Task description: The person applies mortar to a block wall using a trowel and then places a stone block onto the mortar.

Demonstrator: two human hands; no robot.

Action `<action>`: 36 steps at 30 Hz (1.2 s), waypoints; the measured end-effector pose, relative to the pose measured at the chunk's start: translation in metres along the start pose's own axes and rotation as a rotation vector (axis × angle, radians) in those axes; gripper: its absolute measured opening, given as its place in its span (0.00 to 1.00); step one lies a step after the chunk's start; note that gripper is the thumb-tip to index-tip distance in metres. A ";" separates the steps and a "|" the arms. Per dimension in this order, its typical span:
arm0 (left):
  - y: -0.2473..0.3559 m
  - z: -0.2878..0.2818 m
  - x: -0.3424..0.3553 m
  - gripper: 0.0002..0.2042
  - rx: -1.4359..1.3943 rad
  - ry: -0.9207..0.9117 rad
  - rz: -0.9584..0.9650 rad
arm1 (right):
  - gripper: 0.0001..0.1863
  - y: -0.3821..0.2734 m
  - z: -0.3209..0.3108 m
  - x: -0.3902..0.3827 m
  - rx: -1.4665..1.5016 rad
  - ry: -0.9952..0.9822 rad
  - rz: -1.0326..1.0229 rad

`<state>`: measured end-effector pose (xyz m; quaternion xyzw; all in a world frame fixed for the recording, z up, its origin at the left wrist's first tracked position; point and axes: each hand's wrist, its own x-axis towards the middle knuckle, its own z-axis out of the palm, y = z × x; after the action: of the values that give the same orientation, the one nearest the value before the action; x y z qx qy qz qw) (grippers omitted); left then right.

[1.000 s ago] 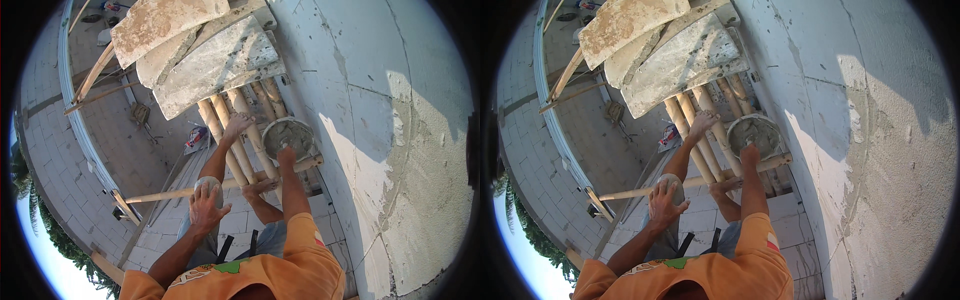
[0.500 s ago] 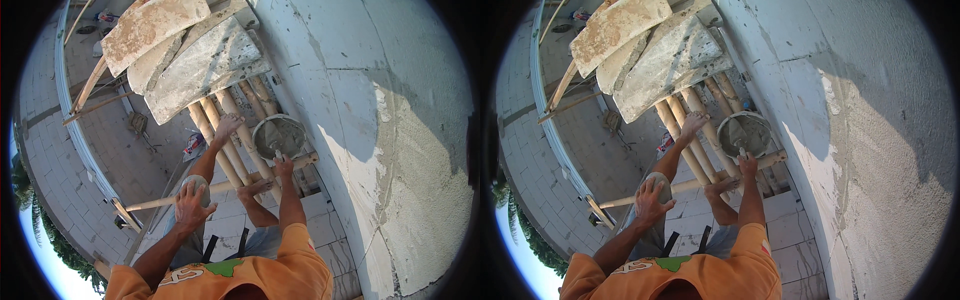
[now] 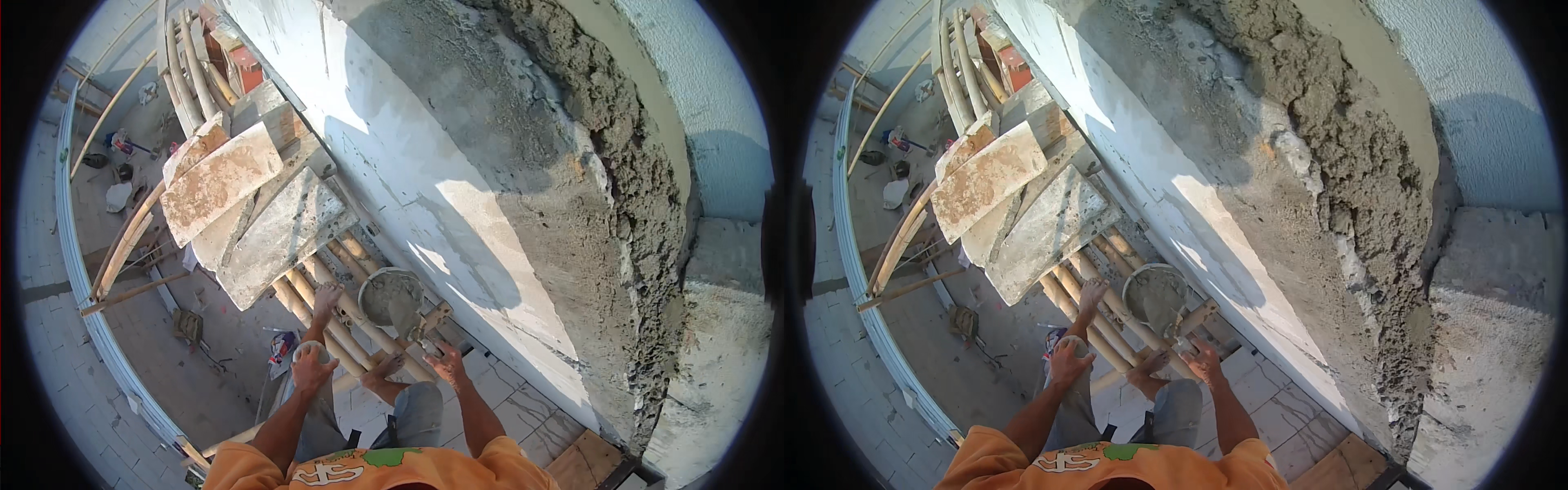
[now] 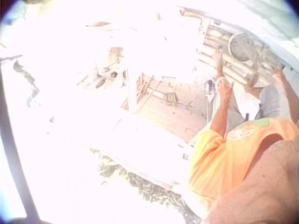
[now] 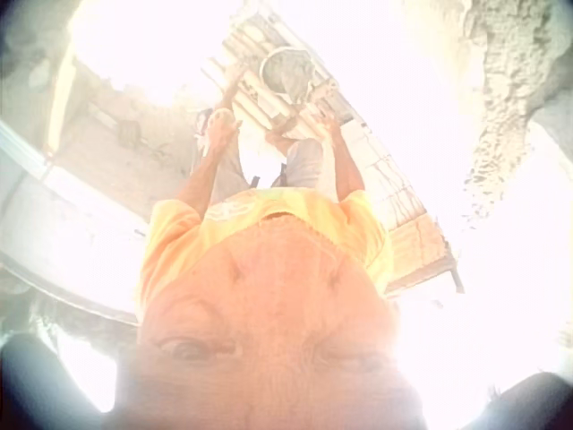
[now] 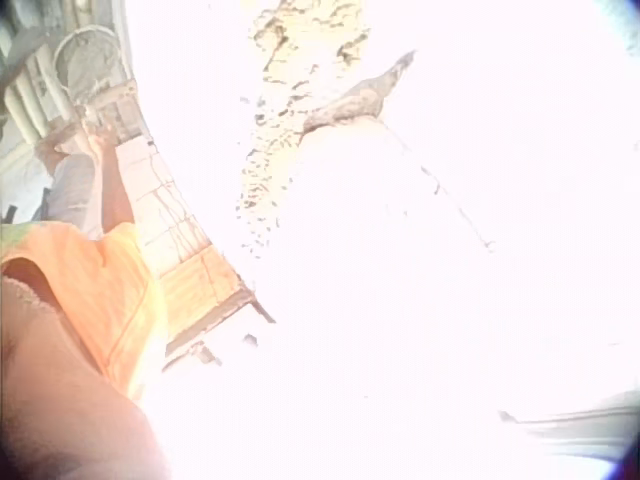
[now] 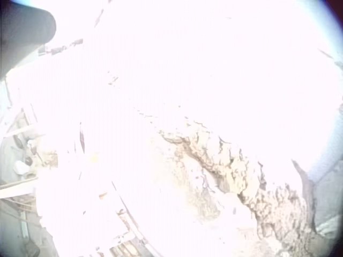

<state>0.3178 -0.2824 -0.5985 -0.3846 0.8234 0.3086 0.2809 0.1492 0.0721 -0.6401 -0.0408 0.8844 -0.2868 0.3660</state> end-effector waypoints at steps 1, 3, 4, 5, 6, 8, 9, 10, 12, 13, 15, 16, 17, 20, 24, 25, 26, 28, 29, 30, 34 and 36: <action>0.001 -0.006 -0.002 0.33 -0.117 0.004 -0.025 | 0.35 0.003 -0.014 -0.017 0.103 -0.023 -0.006; 0.003 -0.020 -0.009 0.32 -0.195 0.019 0.051 | 0.35 -0.042 -0.054 -0.036 0.211 -0.034 -0.052; 0.001 -0.032 -0.010 0.30 -0.277 0.023 0.071 | 0.33 -0.100 -0.089 -0.057 0.025 -0.065 -0.096; 0.005 -0.047 -0.015 0.30 -0.277 0.053 0.081 | 0.32 -0.158 -0.124 -0.084 -0.163 -0.090 -0.123; 0.013 -0.060 -0.021 0.30 -0.316 0.041 0.091 | 0.32 -0.193 -0.146 -0.101 -0.154 -0.073 -0.138; 0.012 -0.081 -0.032 0.29 -0.349 0.036 0.099 | 0.28 -0.253 -0.180 -0.132 -0.025 -0.019 -0.215; 0.008 -0.086 -0.031 0.29 -0.362 0.073 0.140 | 0.28 -0.291 -0.200 -0.143 -0.019 -0.012 -0.228; 0.003 -0.090 -0.034 0.29 -0.377 0.099 0.180 | 0.26 -0.333 -0.220 -0.155 0.041 -0.034 -0.220; -0.010 -0.107 -0.041 0.29 -0.366 0.096 0.145 | 0.24 -0.402 -0.251 -0.170 0.106 -0.058 -0.224; -0.016 -0.116 -0.043 0.29 -0.365 0.090 0.106 | 0.25 -0.435 -0.264 -0.174 0.175 -0.077 -0.131; -0.025 -0.125 -0.041 0.28 -0.412 0.154 0.076 | 0.24 -0.491 -0.291 -0.181 0.253 -0.033 -0.102; -0.028 -0.129 -0.036 0.27 -0.450 0.211 0.045 | 0.23 -0.513 -0.302 -0.180 0.266 0.028 -0.174; -0.030 -0.132 -0.029 0.27 -0.463 0.212 0.050 | 0.22 -0.530 -0.312 -0.174 0.165 0.187 -0.257; -0.036 -0.145 -0.015 0.28 -0.564 0.286 0.033 | 0.23 -0.592 -0.338 -0.157 -0.324 0.678 -0.574; -0.011 -0.179 -0.006 0.28 -0.664 0.360 -0.043 | 0.28 -0.636 -0.351 -0.121 -0.707 0.870 -0.396; -0.008 -0.184 -0.005 0.28 -0.673 0.409 -0.043 | 0.30 -0.642 -0.354 -0.111 -0.843 0.850 -0.374; -0.006 -0.188 -0.005 0.28 -0.690 0.398 -0.041 | 0.32 -0.644 -0.356 -0.103 -0.980 0.824 -0.344; -0.012 -0.201 -0.006 0.27 -0.665 0.503 -0.003 | 0.32 -0.659 -0.348 -0.093 -0.977 0.847 -0.402; -0.015 -0.205 -0.007 0.26 -0.688 0.521 0.011 | 0.32 -0.663 -0.344 -0.090 -0.961 0.866 -0.426; -0.015 -0.205 -0.008 0.26 -0.702 0.514 0.010 | 0.32 -0.668 -0.344 -0.085 -0.977 0.866 -0.428; -0.051 -0.186 0.009 0.27 -0.646 0.469 -0.151 | 0.32 -0.702 -0.334 -0.059 -0.947 0.852 -0.450; -0.055 -0.184 0.007 0.28 -0.700 0.414 -0.191 | 0.32 -0.708 -0.332 -0.053 -0.936 0.886 -0.459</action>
<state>0.3172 -0.4471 -0.4999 -0.5855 0.6686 0.4583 -0.0109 -0.1327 -0.3437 -0.0379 -0.2601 0.9505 0.0658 -0.1568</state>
